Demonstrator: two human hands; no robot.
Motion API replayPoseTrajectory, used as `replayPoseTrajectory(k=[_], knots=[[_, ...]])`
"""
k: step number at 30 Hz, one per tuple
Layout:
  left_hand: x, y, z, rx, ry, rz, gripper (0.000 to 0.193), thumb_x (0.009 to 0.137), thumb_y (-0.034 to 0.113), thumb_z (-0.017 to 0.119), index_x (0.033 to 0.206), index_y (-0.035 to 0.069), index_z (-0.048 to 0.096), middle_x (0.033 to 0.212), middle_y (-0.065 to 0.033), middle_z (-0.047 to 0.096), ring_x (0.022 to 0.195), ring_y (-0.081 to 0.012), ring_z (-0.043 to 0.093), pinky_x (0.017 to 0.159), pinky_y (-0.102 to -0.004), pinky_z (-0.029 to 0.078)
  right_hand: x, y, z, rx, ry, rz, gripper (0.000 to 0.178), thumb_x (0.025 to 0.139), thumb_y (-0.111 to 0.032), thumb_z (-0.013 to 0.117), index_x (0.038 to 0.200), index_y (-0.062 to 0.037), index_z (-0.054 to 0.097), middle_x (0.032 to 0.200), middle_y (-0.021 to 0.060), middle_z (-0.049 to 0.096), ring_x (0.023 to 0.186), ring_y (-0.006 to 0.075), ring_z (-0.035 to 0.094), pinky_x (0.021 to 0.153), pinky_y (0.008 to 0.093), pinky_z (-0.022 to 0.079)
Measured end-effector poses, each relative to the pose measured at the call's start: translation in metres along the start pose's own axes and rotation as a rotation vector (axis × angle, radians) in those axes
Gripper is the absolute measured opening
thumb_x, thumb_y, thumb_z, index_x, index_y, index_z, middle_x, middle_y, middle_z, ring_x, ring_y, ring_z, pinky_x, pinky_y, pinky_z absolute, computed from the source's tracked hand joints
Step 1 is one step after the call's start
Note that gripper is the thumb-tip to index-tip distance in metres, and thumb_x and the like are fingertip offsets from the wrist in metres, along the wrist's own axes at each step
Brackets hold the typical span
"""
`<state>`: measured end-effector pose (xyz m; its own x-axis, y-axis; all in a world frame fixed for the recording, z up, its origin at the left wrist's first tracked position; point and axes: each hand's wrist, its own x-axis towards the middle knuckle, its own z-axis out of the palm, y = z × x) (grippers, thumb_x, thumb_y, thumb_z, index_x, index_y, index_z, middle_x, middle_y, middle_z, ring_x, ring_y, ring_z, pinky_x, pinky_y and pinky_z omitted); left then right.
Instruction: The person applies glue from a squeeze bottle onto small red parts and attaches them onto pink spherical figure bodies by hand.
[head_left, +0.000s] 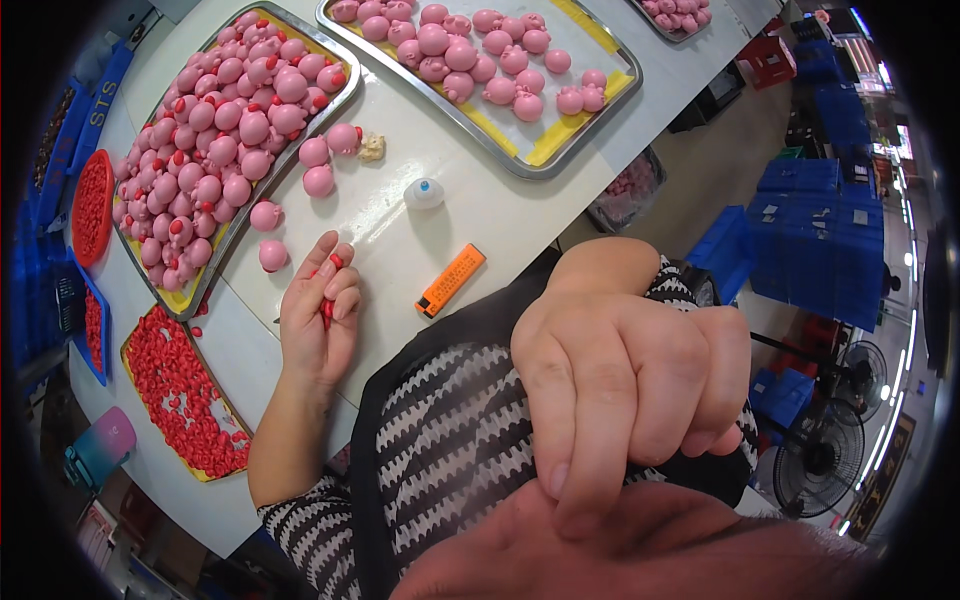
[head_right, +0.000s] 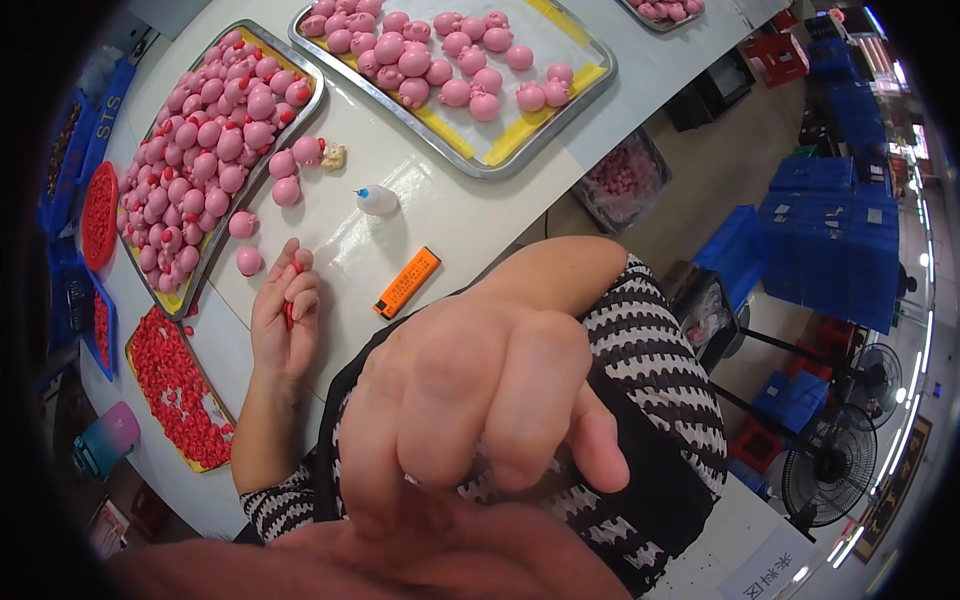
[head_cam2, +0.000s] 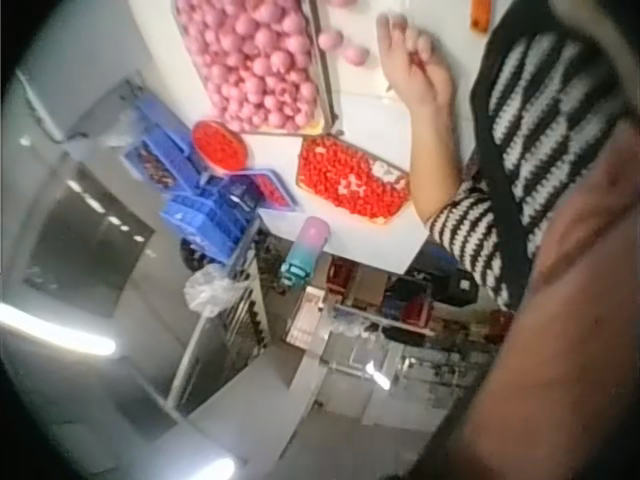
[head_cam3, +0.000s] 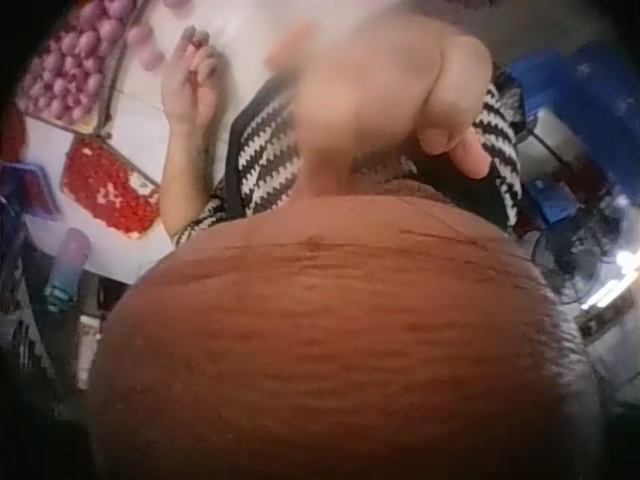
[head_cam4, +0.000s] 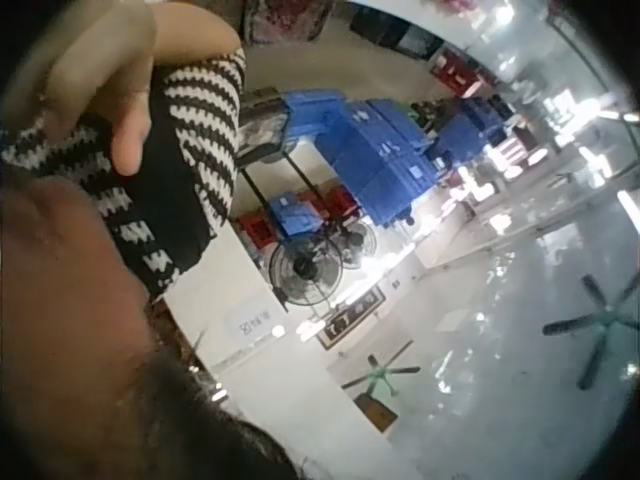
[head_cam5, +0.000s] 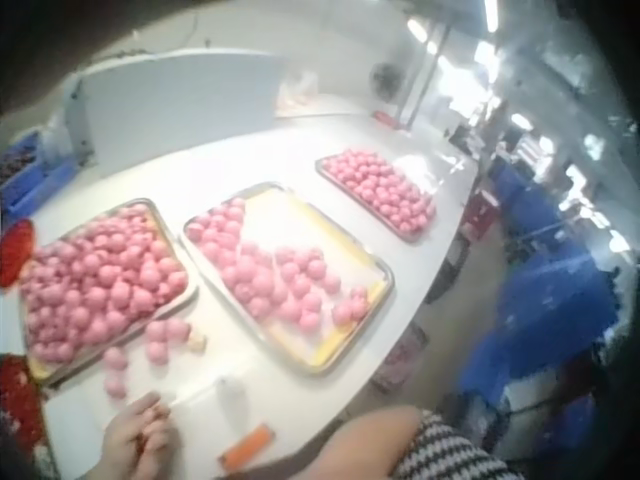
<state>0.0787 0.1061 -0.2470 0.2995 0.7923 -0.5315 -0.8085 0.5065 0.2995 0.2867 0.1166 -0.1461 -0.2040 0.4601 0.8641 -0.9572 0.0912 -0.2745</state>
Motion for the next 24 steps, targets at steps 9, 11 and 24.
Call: replayPoseTrajectory(k=[9,11,24], knots=[[-0.002,-0.008,-0.017,0.057,-0.245,-0.117,0.02,0.093,0.02,0.045,0.106,0.005,0.047,0.077,-0.0013,0.047,0.052,-0.0046,0.032,0.039,-0.0163,0.023,-0.003,-0.002,-0.002,0.006,-0.009,0.005,0.011,0.092,-0.016,0.045,0.089,-0.0062,0.04,0.086,0.0113,0.047,0.082,0.0302,0.061,0.079,0.0395,0.049],[-0.003,-0.011,-0.013,0.067,-0.162,-0.125,0.019,0.093,0.019,0.046,0.105,0.005,0.048,0.077,-0.0014,0.047,0.051,-0.0043,0.032,0.039,-0.0161,0.023,-0.006,-0.005,-0.003,-0.004,-0.006,0.007,0.01,0.092,-0.015,0.045,0.089,-0.0062,0.04,0.086,0.0114,0.048,0.081,0.0301,0.061,0.079,0.0393,0.049],[0.003,-0.032,0.007,0.093,-0.137,-0.186,0.015,0.092,0.015,0.046,0.103,0.004,0.048,0.082,-0.0046,0.05,0.052,-0.0044,0.031,0.041,-0.0157,0.025,-0.014,-0.021,-0.006,-0.011,0.014,0.028,0.012,0.091,-0.016,0.046,0.088,-0.0057,0.041,0.083,0.0119,0.048,0.08,0.0295,0.06,0.077,0.0385,0.049]])
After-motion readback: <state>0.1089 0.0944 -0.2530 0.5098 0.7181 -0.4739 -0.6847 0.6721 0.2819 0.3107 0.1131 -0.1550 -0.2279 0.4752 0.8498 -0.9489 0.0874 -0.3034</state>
